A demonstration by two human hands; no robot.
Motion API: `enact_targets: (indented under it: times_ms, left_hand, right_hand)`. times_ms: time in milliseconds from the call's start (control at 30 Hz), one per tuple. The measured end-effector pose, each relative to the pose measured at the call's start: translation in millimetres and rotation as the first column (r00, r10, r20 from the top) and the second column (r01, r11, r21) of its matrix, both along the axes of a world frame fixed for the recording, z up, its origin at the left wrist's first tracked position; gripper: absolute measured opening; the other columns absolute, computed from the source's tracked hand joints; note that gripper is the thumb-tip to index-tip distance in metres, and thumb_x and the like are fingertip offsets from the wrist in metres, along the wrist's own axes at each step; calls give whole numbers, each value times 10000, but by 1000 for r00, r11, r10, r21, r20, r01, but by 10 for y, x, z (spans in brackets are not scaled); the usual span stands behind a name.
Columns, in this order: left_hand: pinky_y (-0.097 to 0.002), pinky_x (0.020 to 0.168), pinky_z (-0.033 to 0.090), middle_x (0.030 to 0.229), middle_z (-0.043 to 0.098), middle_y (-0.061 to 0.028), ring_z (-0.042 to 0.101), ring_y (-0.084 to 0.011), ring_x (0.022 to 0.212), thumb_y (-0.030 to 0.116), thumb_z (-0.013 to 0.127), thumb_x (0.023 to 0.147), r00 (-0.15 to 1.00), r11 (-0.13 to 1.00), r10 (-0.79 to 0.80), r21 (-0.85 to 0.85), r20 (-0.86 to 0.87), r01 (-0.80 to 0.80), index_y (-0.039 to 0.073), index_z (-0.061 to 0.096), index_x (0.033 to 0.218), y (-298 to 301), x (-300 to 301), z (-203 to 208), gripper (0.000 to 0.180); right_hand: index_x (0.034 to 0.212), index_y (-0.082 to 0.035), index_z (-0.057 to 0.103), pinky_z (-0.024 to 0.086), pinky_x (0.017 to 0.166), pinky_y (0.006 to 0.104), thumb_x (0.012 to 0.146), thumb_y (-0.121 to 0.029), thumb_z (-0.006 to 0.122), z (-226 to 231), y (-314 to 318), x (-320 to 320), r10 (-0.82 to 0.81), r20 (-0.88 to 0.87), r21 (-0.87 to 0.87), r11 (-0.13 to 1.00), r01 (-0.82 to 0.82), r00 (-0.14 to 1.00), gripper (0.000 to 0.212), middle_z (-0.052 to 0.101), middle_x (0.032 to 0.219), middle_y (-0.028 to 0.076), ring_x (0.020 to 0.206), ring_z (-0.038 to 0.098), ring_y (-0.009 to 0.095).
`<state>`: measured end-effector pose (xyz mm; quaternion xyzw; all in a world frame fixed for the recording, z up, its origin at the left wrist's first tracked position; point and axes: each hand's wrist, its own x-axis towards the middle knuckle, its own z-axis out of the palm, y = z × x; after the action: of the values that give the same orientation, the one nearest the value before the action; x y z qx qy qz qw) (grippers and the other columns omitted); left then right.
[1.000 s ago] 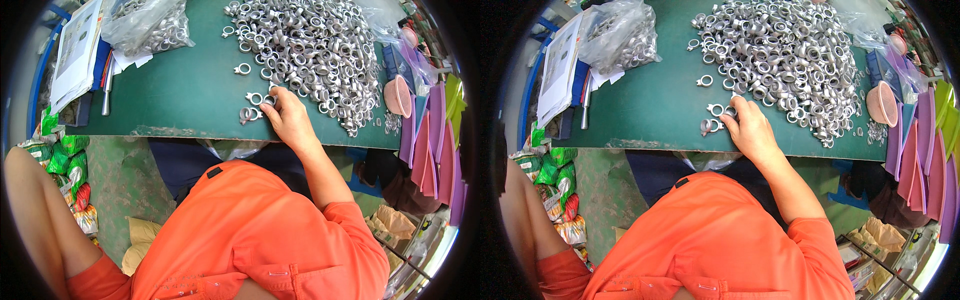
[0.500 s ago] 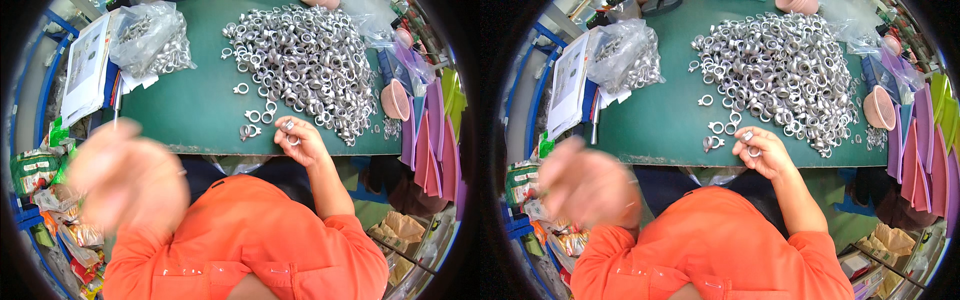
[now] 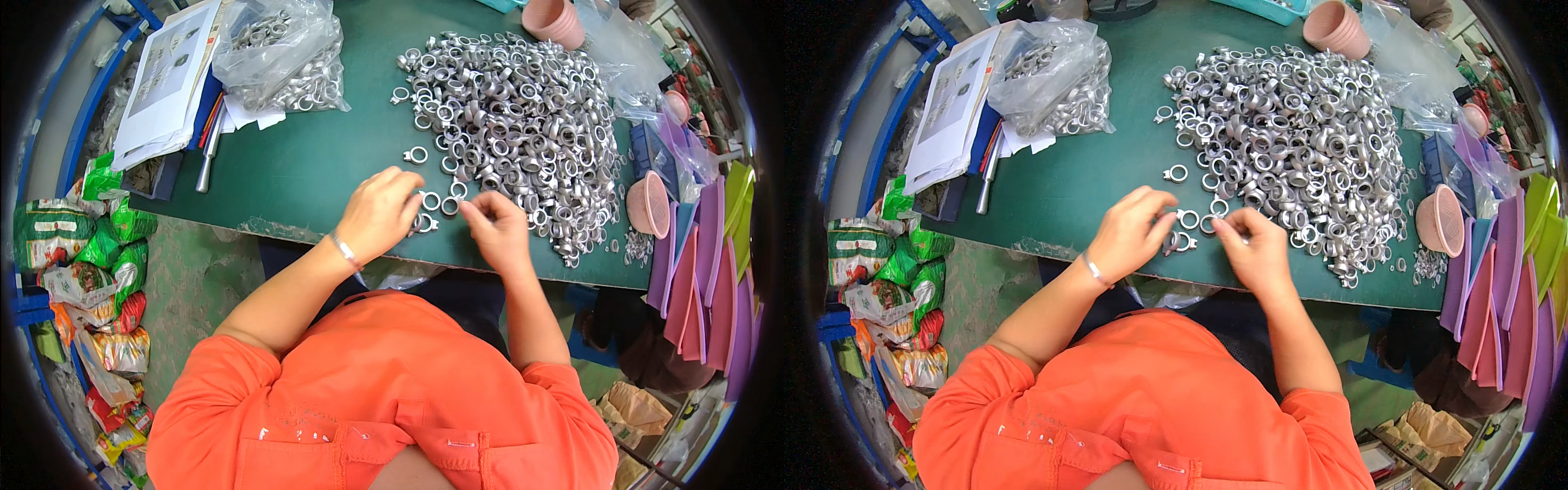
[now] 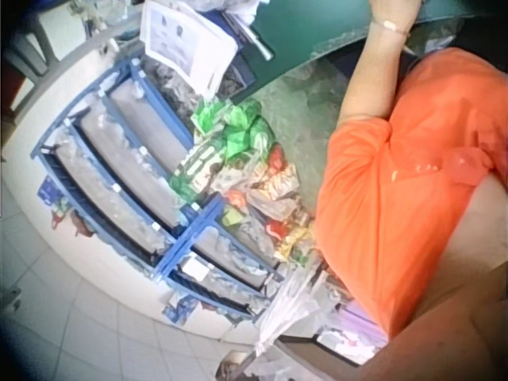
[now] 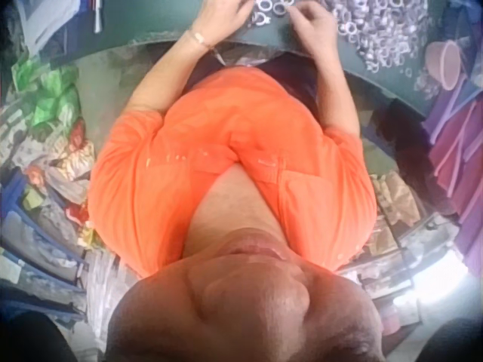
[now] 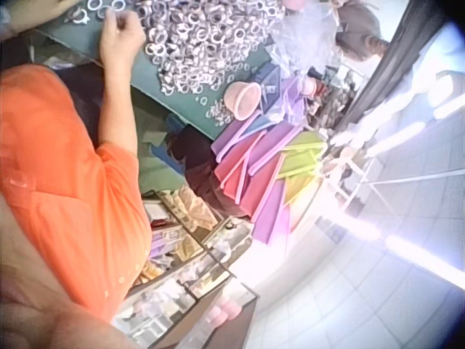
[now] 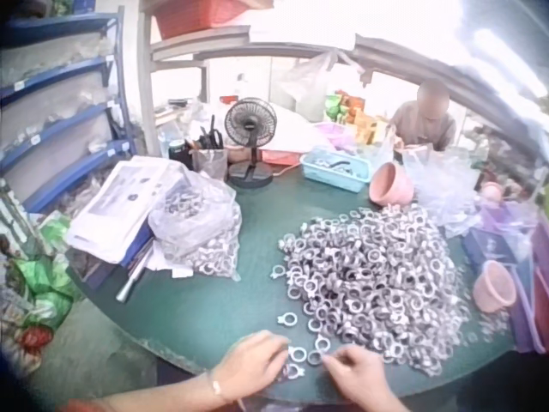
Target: The person picks up and joins two different grey plastic parts by hand, repeating this action many times with parts from a large pile on a green tabletop.
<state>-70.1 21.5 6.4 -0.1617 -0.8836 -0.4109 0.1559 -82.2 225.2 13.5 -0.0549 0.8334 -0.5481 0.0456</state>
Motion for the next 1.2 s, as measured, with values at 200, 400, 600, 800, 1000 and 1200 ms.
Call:
enact_targets:
  times_ms: [200,400,600,800,1000,1200]
  left_hand:
    - [-410,657,498,797,597,-149,618,-309,710,97,659,786,988,991,15,-133,151,6,20,610,875,142,-164,-145,127]
    - [-275,645,521,855,646,-67,644,-155,704,12,607,829,907,950,-73,305,414,-62,5,632,929,45,-186,-189,103]
    - [-240,632,514,848,624,-53,636,-122,718,20,632,830,968,922,44,363,247,-134,6,644,923,32,-154,-176,95]
    - [-395,661,484,803,571,-115,587,-303,763,293,754,735,991,993,-48,-105,124,61,55,622,808,250,-170,-98,282]
    - [-390,669,485,802,539,-111,580,-303,761,162,757,714,986,981,-83,-162,144,106,69,619,803,200,-239,-185,189]
    - [-284,722,508,1062,641,-61,630,-146,897,117,615,904,683,550,-507,808,525,-212,53,609,984,-20,-206,-138,102]
  right_hand:
    - [810,7,554,499,594,352,771,-63,687,-231,-98,-16,-11,-225,275,958,75,974,155,626,717,136,644,629,260]
    - [1145,-61,481,347,414,174,811,39,597,-180,175,-5,132,353,-706,688,170,926,367,634,847,96,586,517,94]
    - [988,-33,600,438,479,244,820,-45,631,-103,142,-144,51,387,-271,961,61,921,171,639,903,92,698,593,141]
    - [806,-22,642,495,660,440,776,-188,728,-114,-125,-149,137,-224,504,863,-6,965,190,591,857,163,764,610,361]
    - [815,4,641,495,650,403,716,-179,785,-9,101,-68,241,-150,504,853,-136,959,253,573,797,138,716,605,320]
    - [943,-47,608,397,391,193,839,-88,666,-118,320,-66,237,381,-662,745,84,894,126,630,915,121,638,568,107]
